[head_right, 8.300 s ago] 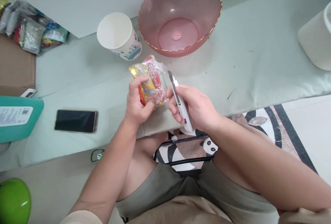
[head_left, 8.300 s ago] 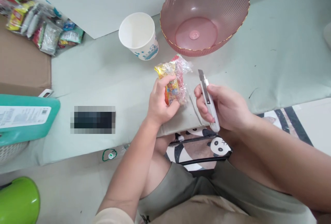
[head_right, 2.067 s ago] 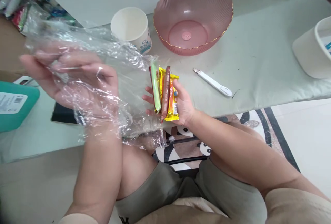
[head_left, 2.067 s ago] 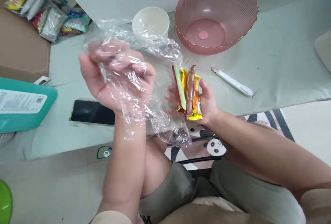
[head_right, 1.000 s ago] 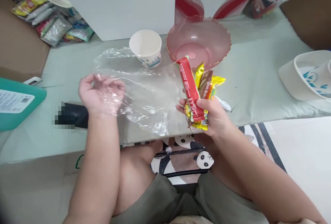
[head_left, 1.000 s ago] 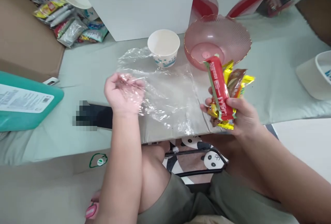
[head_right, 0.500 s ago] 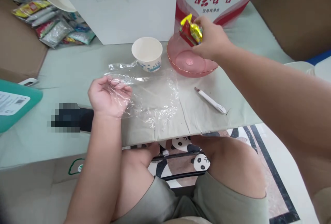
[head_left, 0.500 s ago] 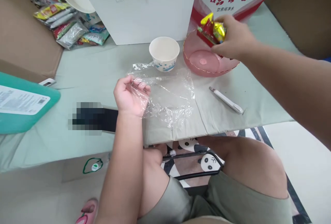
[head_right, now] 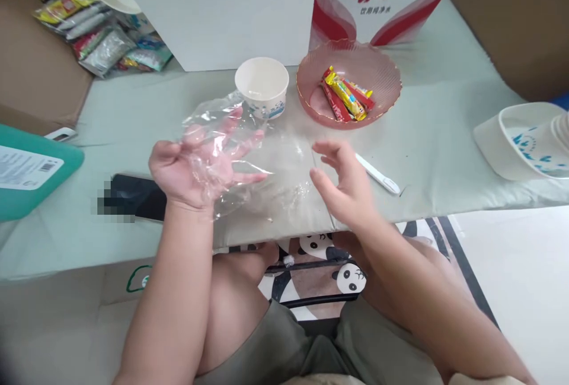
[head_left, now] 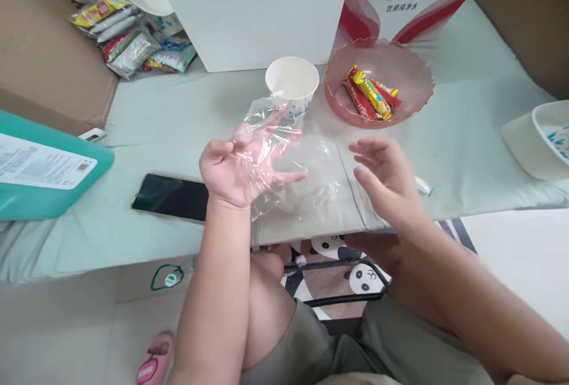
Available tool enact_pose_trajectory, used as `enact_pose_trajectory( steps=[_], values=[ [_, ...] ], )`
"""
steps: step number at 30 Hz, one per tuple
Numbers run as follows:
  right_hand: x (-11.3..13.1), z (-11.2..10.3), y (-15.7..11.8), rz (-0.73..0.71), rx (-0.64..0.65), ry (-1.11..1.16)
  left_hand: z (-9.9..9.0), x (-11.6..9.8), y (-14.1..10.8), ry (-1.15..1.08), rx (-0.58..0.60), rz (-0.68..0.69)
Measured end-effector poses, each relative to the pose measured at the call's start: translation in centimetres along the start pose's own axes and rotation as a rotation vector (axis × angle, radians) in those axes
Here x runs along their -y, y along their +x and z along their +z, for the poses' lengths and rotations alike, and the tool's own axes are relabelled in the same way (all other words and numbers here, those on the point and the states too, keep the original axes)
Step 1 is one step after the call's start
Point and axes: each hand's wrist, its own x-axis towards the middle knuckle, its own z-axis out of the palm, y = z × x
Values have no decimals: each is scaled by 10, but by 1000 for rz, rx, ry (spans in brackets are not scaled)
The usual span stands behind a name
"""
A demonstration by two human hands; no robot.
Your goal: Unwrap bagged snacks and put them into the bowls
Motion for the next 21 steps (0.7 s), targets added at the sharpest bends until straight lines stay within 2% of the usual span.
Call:
enact_pose_trajectory(
  steps=[3, 5, 9, 11, 14, 16, 17, 19, 21],
  values=[
    [-29, 6, -17, 114, 28, 35, -5, 10, -7, 56, -56, 104],
    [-36, 5, -16, 195, 61, 112, -10, 17, -9, 122, -132, 168],
    [-26, 2, -1, 477, 77, 470, -15, 28, -7, 192, -241, 200],
    [-18, 2, 4, 638, 141, 603, -12, 32, -4, 168, -267, 180],
    [-12, 1, 7, 765, 295, 573, -3, 34, 0, 128, -315, 195],
    [-14, 0, 8, 742, 363, 500, 1, 33, 2, 134, -315, 249],
    [-15, 0, 9, 696, 354, 477, 2, 31, 3, 146, -292, 262],
    [-20, -3, 13, 565, 244, 451, 2, 24, 6, 162, -204, 246],
    [-24, -7, 17, 440, 58, 427, 0, 15, 11, 144, -149, 186]
  ],
)
